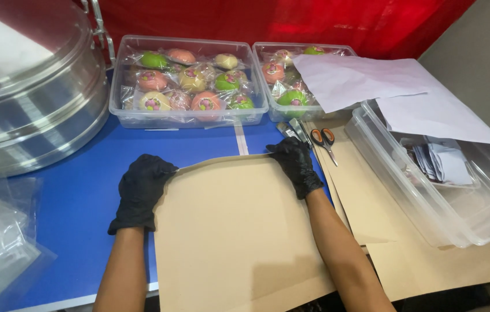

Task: Assembling cardboard boxes by folding and stapling the corners.

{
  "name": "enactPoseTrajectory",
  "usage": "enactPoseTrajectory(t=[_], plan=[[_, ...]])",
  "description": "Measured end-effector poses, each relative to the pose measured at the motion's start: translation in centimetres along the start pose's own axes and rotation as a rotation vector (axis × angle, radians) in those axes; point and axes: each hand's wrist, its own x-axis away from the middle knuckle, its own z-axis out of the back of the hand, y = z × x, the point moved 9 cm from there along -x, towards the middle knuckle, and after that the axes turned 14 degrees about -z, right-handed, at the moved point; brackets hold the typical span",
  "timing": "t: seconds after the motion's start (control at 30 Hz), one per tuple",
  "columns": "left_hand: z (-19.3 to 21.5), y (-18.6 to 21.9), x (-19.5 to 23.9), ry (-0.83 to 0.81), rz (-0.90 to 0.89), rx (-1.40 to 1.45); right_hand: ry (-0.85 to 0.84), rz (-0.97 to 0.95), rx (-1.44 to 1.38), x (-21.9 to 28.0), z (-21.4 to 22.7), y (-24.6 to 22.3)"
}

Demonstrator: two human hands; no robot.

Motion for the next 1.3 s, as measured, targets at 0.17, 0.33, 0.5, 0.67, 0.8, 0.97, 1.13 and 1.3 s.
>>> enactPoseTrajectory(t=[0.17, 0.33, 0.5, 0.67, 0.8, 0.97, 1.13, 1.3], plan=[[0.8, -1.1, 0.1, -0.051, 0.204, 0.019, -0.179, -0.270, -0.041, -0.7, -2.7, 2.7], [0.8, -2.0, 0.2, -0.030, 0.380, 0.120, -0.280, -0.480, 0.002, -1.1, 0.5, -2.9], [0.0, -2.7, 0.6, -0.097, 0.390, 0.056, -0.200, -0.272, -0.238, -1.1, -3.0, 2.8], [-1.0, -2.3, 0.5, -0.186, 0.120, -0.072, -0.115, -0.513, -0.413, 0.3, -0.1, -2.3], [-0.6, -1.5, 0.6, -0.185, 0.090, -0.097, -0.238, -0.603, -1.091, 0.7, -3.0, 4.0], [-1.1, -3.4, 1.3, -0.137, 0.225, 0.014, -0.192, -0.236, -0.479, -0.2, -0.6, 1.1], [0.1, -1.9, 0.4, -0.023, 0.141, 0.122, -0.301, -0.455, -0.605, 0.4, 1.3, -0.4], [0.4, -1.9, 0.5, 0.031, 0.085, 0.199, -0.354, -0.626, -0.662, 1.7, 2.3, -2.6]])
